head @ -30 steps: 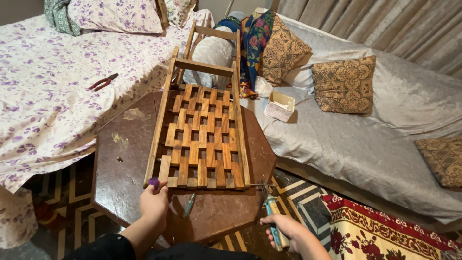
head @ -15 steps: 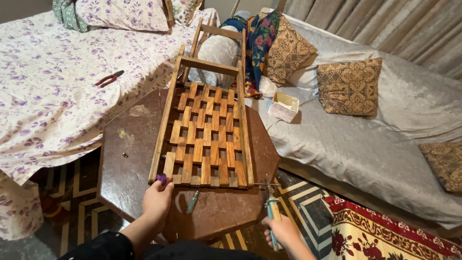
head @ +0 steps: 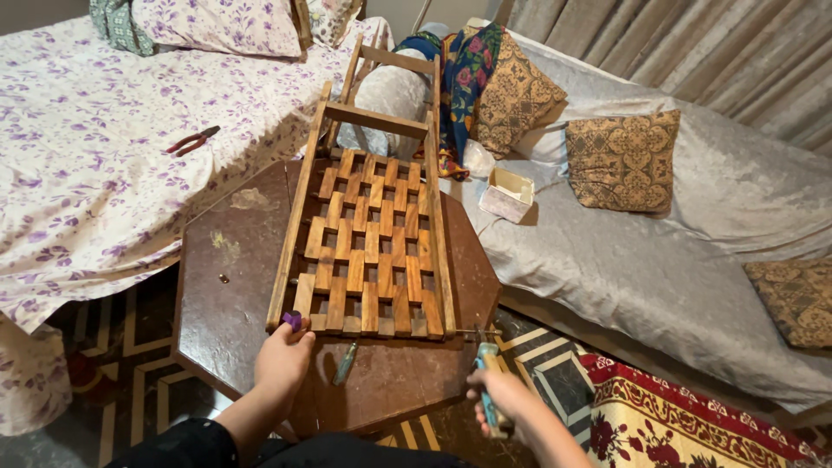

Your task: The person uses pliers and a screwdriver to work on a wooden lattice chair frame placed on a table. They repeatedly pry and adjust the frame's joints, occasionally repositioning the chair and switching tools.

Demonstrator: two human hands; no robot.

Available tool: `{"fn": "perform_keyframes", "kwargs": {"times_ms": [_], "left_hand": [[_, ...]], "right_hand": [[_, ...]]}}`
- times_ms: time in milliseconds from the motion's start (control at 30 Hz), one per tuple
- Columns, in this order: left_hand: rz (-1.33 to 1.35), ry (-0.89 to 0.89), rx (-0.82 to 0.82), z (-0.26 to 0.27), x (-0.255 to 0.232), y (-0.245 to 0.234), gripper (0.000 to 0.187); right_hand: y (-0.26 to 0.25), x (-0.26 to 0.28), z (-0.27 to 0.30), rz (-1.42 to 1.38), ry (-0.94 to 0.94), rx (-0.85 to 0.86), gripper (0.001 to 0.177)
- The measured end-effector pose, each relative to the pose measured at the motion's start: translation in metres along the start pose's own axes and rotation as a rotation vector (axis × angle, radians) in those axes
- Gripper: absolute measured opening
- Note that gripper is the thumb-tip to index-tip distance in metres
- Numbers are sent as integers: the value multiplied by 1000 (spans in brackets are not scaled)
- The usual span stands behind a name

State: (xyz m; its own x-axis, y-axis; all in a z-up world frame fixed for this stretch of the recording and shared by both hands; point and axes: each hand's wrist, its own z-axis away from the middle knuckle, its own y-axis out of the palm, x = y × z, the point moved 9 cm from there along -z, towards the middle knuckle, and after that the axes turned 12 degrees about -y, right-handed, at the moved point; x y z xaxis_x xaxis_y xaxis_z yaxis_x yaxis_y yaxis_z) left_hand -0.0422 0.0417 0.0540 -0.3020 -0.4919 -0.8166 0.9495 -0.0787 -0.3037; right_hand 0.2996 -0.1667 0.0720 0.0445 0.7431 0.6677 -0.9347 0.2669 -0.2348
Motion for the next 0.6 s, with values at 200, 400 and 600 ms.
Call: {"fn": "perform_keyframes", "kwargs": {"times_ms": [200,400,600], "left_hand": [[-28,66,-12,5,-10,-4,39],[-152,8,-14,4,-1,-4,43],[89,151,-33,-11,3,-4,43]], "right_hand": [[4,-25,-5,-162,-71,-97,19],[13,-23,-8,-176,-49,-50,19],[14,-21,-5,-188,-41,-61,25]]}}
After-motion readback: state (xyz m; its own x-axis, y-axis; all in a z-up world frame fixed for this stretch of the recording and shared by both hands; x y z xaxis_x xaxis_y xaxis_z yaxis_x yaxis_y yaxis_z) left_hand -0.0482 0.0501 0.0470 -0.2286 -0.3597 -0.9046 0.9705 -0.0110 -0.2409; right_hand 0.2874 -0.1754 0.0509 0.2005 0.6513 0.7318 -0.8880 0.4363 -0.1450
